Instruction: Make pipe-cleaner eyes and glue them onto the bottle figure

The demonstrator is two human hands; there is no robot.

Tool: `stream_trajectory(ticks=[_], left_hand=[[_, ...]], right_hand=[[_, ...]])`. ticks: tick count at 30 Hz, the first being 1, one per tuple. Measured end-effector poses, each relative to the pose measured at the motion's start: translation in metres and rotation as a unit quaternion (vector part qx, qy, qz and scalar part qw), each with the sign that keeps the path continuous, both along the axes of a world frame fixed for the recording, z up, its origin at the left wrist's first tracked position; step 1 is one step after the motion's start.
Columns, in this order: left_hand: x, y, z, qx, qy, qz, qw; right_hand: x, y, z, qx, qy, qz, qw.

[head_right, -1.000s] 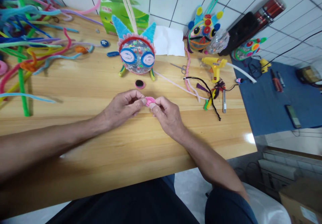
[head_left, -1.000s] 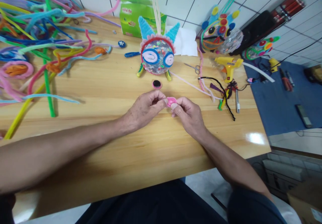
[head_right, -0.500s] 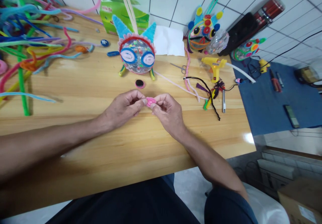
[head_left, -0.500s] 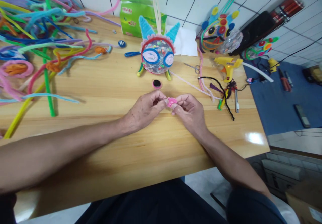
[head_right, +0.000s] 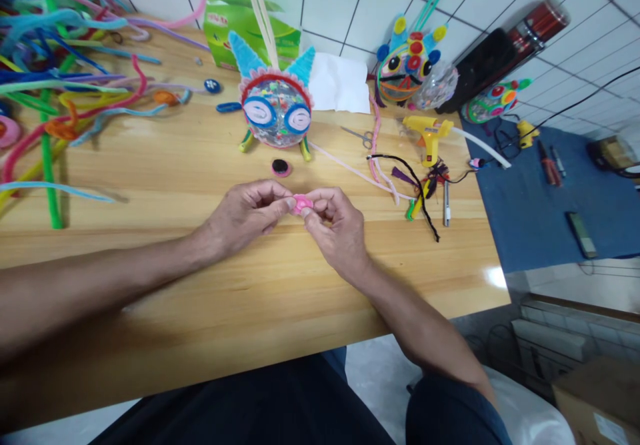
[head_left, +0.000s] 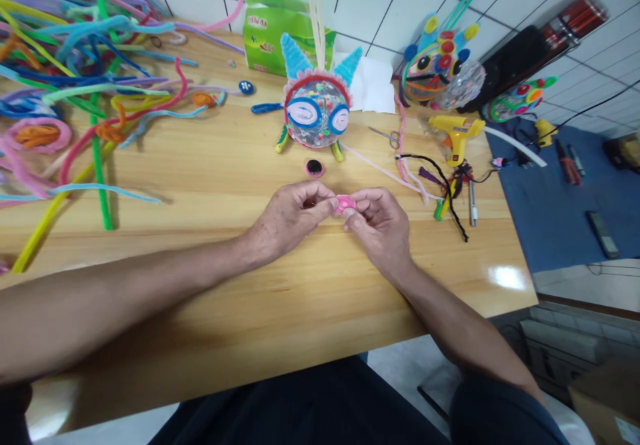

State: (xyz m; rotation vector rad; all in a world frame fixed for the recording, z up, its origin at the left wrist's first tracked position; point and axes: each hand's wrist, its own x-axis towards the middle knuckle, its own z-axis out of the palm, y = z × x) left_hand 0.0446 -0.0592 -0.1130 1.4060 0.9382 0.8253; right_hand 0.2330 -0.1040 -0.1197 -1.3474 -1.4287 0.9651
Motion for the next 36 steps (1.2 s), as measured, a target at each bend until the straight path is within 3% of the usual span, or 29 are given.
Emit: stream_trajectory(ticks=[16, 24, 36], left_hand=[[0.002, -0.001, -0.004, 0.002, 0.008, 0.018, 1.0], [0.0, 0.0, -0.001, -0.04, -0.027, -0.023, 0.999], [0.0, 0.002, -0.003, -0.053, -0.005, -0.019, 0.998]], right_hand=[[0.001, 0.001, 0.001, -0.018, 0.011, 0.01, 1.0], [0.002, 0.0, -0.003, -0.003, 0.029, 0.015, 0.999], [0.005, 0.006, 0.017, -0.056, -0.035, -0.013, 0.998]])
